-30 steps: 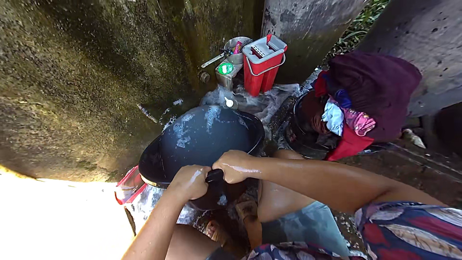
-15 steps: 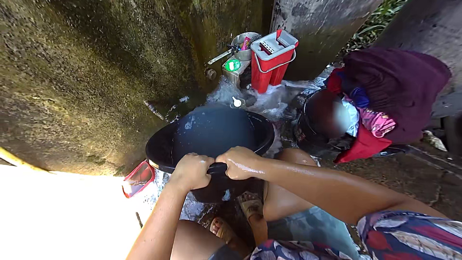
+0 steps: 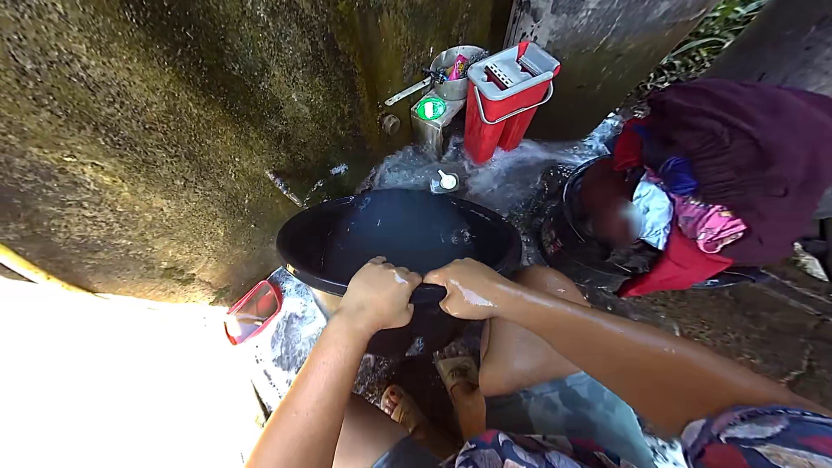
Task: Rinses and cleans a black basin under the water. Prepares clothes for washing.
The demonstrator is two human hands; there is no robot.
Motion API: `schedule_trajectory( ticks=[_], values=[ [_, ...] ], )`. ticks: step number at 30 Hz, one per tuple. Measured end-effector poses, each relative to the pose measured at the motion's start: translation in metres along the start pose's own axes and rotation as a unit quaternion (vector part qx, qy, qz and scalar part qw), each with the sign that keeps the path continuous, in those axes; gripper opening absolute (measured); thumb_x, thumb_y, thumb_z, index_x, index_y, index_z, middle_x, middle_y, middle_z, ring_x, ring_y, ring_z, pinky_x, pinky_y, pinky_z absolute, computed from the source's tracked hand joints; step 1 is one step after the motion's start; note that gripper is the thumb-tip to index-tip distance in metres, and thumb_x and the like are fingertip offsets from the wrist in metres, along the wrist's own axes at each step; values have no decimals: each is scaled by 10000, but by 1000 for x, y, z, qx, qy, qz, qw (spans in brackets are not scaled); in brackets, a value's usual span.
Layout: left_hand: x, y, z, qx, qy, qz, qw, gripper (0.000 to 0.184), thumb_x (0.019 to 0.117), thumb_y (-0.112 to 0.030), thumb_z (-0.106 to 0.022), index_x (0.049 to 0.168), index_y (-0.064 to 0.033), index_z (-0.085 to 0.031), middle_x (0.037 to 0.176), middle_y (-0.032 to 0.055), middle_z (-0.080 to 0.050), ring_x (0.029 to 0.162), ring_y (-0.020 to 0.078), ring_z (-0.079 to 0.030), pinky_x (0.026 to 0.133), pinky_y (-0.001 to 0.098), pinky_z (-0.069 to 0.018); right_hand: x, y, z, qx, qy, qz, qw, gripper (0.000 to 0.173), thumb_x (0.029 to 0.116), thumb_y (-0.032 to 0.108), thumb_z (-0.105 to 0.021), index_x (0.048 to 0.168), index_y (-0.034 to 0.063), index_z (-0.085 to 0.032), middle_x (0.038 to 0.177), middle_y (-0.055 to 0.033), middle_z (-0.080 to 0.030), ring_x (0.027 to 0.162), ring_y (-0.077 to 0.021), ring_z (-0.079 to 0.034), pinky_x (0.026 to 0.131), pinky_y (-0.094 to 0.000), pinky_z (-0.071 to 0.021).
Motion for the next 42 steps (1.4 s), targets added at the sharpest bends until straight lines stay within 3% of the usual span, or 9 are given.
schedule_trajectory(
  ticks=[6, 12, 22, 25, 28, 31, 36, 42],
  values=[
    [19, -9, 21, 19, -27, -15, 999, 297, 921, -216, -610, 1181, -101, -695, 1140, 100, -734, 1128, 286, -681, 1079, 524, -445, -6, -21, 14, 41, -35, -3, 999, 254, 896, 133, -629, 1133, 69, -692, 1035, -171, -710, 1034, -356, -665, 873, -602, -487],
    [22, 1, 31, 22, -51, 13, 998, 290, 911, -219, -611, 1167, -128, -713, 1101, 83, -740, 1098, 280, -686, 1004, 510, -495, 5, -23, 25, 42, -33, 2, 999, 272, 904, 138, -625, 1165, 92, -687, 1035, -162, -709, 1036, -355, -663, 864, -616, -491],
    [0, 9, 3, 5, -62, 32, 998, 250, 889, -209, -614, 1088, -90, -707, 1083, 101, -742, 1082, 299, -700, 995, 526, -506, 5, 1, 7, 8, -4, 14, 1000, 256, 925, 179, -615, 1162, 93, -664, 1053, -181, -703, 1046, -386, -665, 847, -629, -495],
    [-22, 9, -16, 7, -134, 28, 991, 173, 829, -187, -655, 957, -86, -713, 951, 94, -751, 944, 296, -732, 872, 527, -556, 6, 17, -7, -22, 18, 33, 999, 261, 923, 187, -625, 1163, 92, -666, 1059, -194, -701, 1042, -407, -665, 829, -644, -497],
    [-41, 11, -29, 22, -215, 14, 976, 112, 773, -168, -679, 858, -102, -710, 838, 59, -745, 835, 252, -747, 883, 509, -578, 9, 32, -15, -41, 28, 51, 997, 253, 912, 186, -637, 1139, 77, -662, 1049, -200, -694, 1028, -417, -665, 794, -648, -499],
    [-45, 14, -32, 23, -219, 20, 975, 129, 775, -163, -676, 879, -103, -723, 865, 55, -758, 863, 241, -754, 947, 516, -560, 10, 38, -15, -44, 36, 49, 997, 268, 916, 181, -635, 1165, 82, -660, 1081, -198, -694, 1056, -414, -661, 808, -645, -501],
    [-29, 3, -25, 15, -177, 14, 984, 142, 797, -167, -671, 908, -93, -719, 890, 63, -757, 897, 240, -749, 945, 499, -556, 3, 22, -9, -41, 33, 50, 997, 247, 912, 171, -633, 1140, 81, -666, 1074, -190, -697, 1058, -405, -661, 807, -638, -500],
    [9, -15, 8, 0, -90, 45, 995, 243, 878, -194, -626, 1060, -65, -724, 1038, 111, -755, 1044, 296, -717, 1042, 542, -485, -6, -19, 16, -3, -26, 36, 999, 262, 915, 160, -623, 1163, 114, -695, 1093, -162, -713, 1078, -382, -659, 865, -645, -485]
  ],
)
Point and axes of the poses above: each hand's wrist, its own x-axis towards the middle knuckle, its own z-axis out of the back of the hand, y = z × x, the point moved 7 cm from there along x, towards the middle knuckle
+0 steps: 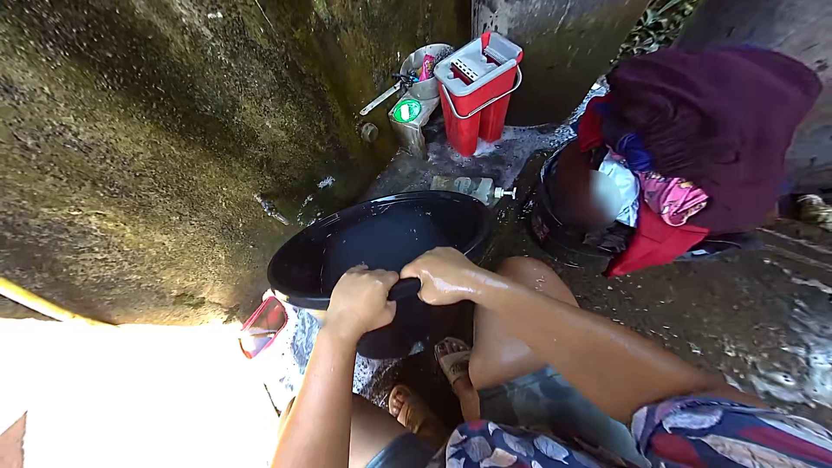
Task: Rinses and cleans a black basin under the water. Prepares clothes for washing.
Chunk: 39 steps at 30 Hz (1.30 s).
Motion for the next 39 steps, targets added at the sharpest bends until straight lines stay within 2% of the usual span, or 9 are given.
schedule_trajectory(
  ticks=[3, 7, 11, 18, 22, 25, 29, 34, 39],
  values=[
    [23, -10, 10, 21, 34, 7, 999, 294, 910, -222, -593, 1148, -99, -716, 1117, 93, -747, 1098, 281, -699, 1031, 525, -484, -5, -24, 8, 30, -26, -13, 999, 236, 910, 148, -633, 1132, 125, -708, 1048, -135, -718, 1049, -347, -662, 864, -624, -488],
    [38, -28, 15, 38, 57, -7, 998, 290, 922, -230, -586, 1157, -114, -708, 1120, 83, -741, 1096, 265, -691, 1017, 510, -481, -17, -44, 7, 65, -45, -34, 996, 215, 891, 138, -649, 1097, 117, -706, 998, -135, -710, 1012, -338, -659, 850, -610, -484],
    [31, -29, 8, 42, 66, 5, 997, 313, 920, -233, -579, 1180, -108, -698, 1136, 100, -738, 1102, 288, -692, 998, 532, -485, -18, -40, -2, 61, -31, -17, 997, 232, 897, 144, -641, 1120, 112, -697, 1029, -147, -709, 1034, -351, -659, 859, -625, -482],
    [14, -25, -2, 48, 35, 15, 998, 241, 899, -227, -584, 1059, -93, -706, 1032, 94, -749, 1014, 277, -711, 954, 514, -495, -18, -26, -14, 46, -5, -3, 999, 272, 914, 140, -624, 1179, 109, -678, 1096, -174, -706, 1079, -380, -655, 889, -641, -475],
    [-5, -21, -16, 42, 12, 21, 999, 213, 880, -226, -610, 1013, -94, -713, 996, 86, -752, 983, 268, -720, 935, 504, -511, -15, -12, -27, 24, 19, 16, 999, 261, 917, 154, -629, 1170, 104, -675, 1086, -176, -708, 1076, -389, -659, 877, -645, -485],
    [-28, -12, -29, 34, -48, 15, 998, 150, 831, -206, -647, 908, -91, -704, 886, 80, -746, 873, 265, -735, 837, 503, -550, -12, 8, -36, -9, 31, 33, 999, 260, 921, 163, -635, 1171, 109, -681, 1101, -186, -708, 1079, -409, -658, 859, -661, -486],
    [-49, 7, -36, 3, -106, 31, 994, 107, 790, -167, -673, 839, -74, -693, 814, 89, -733, 803, 277, -736, 767, 520, -567, 1, 35, -33, -47, 45, 41, 997, 275, 908, 167, -649, 1171, 98, -685, 1108, -198, -701, 1072, -429, -654, 821, -670, -487],
    [-38, 16, -21, 1, -69, 54, 996, 146, 814, -174, -656, 896, -65, -707, 872, 99, -746, 859, 283, -736, 809, 530, -553, 9, 34, -15, -45, 32, 40, 998, 303, 910, 161, -640, 1204, 103, -679, 1137, -196, -699, 1094, -424, -650, 838, -668, -487],
    [-5, -6, -10, -8, -1, 70, 997, 195, 855, -210, -628, 958, -63, -703, 941, 106, -743, 939, 293, -723, 869, 542, -535, -4, 0, 0, -30, -14, 49, 998, 249, 894, 159, -651, 1132, 103, -697, 1072, -176, -708, 1053, -406, -660, 824, -661, -487]
  ],
)
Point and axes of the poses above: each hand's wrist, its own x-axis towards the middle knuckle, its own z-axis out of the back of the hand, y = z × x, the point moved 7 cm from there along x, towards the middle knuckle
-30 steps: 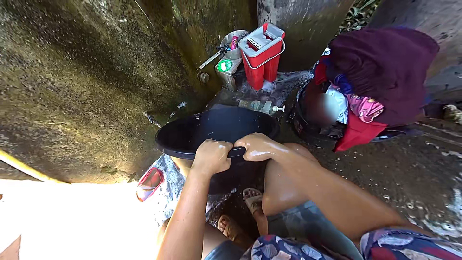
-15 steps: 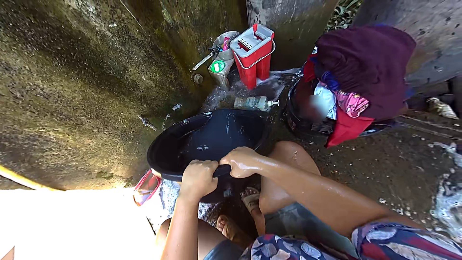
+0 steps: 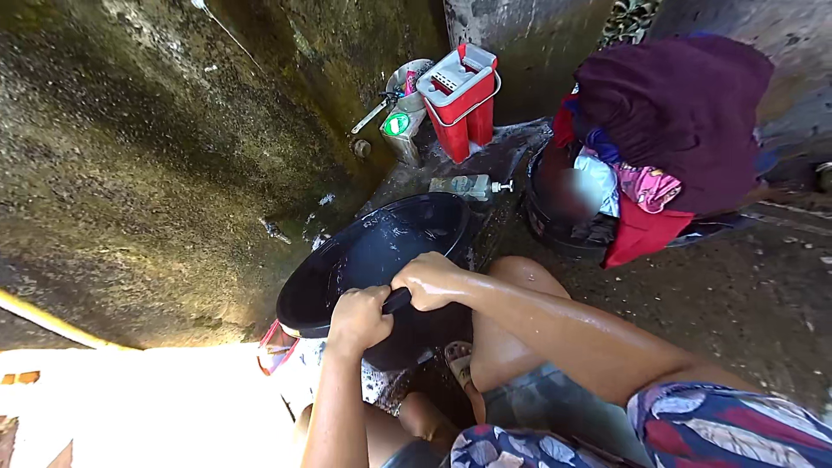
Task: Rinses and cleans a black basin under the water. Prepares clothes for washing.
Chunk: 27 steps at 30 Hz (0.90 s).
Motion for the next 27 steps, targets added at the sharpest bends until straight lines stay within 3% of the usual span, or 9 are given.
schedule_trajectory(
  ticks=[8, 12, 17, 19, 21, 22, 24, 25, 27],
  values=[
    [50, -58, 25, 44, 72, -2, 996, 318, 929, -250, -576, 1192, -132, -711, 1134, 106, -741, 1110, 304, -687, 992, 563, -483, -37, -68, 10, 90, -120, -29, 988, 195, 876, 118, -670, 1051, 142, -752, 972, -109, -736, 994, -335, -684, 831, -625, -505],
    [65, -56, 35, 68, 53, -8, 996, 273, 935, -262, -580, 1142, -159, -724, 1077, 63, -751, 1045, 256, -702, 968, 525, -487, -33, -81, 21, 79, -168, -37, 982, 174, 817, 102, -710, 973, 157, -766, 880, -72, -730, 915, -292, -693, 774, -594, -516],
    [67, -47, 48, 86, -38, -38, 995, 233, 896, -251, -639, 1085, -186, -757, 1041, 20, -764, 1056, 215, -695, 1042, 512, -436, -27, -81, 27, 103, -171, -76, 977, 240, 849, 102, -708, 1066, 184, -769, 961, -75, -747, 992, -301, -691, 841, -613, -511],
    [52, -32, 56, 46, -134, -19, 990, 343, 869, -293, -693, 1204, -235, -741, 1258, 33, -706, 1303, 262, -576, 1193, 627, -262, -26, -80, 30, 128, -177, -102, 971, 295, 849, 101, -702, 1117, 205, -769, 1008, -75, -753, 1022, -302, -691, 851, -628, -509],
    [31, -5, 64, -44, -208, 24, 977, 588, 869, -470, -712, 1422, -299, -609, 1620, 93, -401, 1567, 338, -205, 1215, 720, -24, -27, -80, 32, 182, -186, -128, 957, 326, 873, 74, -695, 1170, 194, -756, 1059, -94, -749, 1053, -308, -684, 878, -638, -504],
    [21, 12, 67, -104, -245, 52, 963, 693, 866, -560, -706, 1484, -292, -546, 1693, 110, -255, 1593, 349, -89, 1209, 731, 11, -27, -84, 31, 219, -210, -138, 943, 326, 868, 53, -692, 1164, 175, -755, 1038, -115, -747, 1017, -324, -689, 850, -650, -507],
    [8, 46, 68, -240, -299, 138, 914, 826, 881, -620, -680, 1560, -216, -442, 1716, 148, -149, 1581, 374, -110, 1220, 694, -99, -26, -95, 32, 283, -274, -161, 905, 330, 852, 41, -694, 1157, 154, -749, 1021, -141, -741, 976, -347, -692, 806, -675, -514],
    [6, 59, 67, -293, -315, 182, 884, 822, 908, -605, -663, 1569, -179, -421, 1708, 157, -176, 1563, 373, -186, 1208, 660, -207, -24, -101, 36, 304, -291, -175, 890, 368, 855, 52, -693, 1205, 160, -737, 1072, -145, -740, 1025, -352, -690, 846, -687, -512],
    [11, 70, 67, -371, -314, 223, 845, 724, 976, -549, -613, 1555, -150, -438, 1686, 140, -247, 1536, 323, -278, 1191, 593, -297, -17, -103, 51, 319, -289, -190, 882, 445, 896, 81, -669, 1329, 182, -680, 1206, -143, -716, 1161, -350, -658, 960, -686, -484]
  ],
)
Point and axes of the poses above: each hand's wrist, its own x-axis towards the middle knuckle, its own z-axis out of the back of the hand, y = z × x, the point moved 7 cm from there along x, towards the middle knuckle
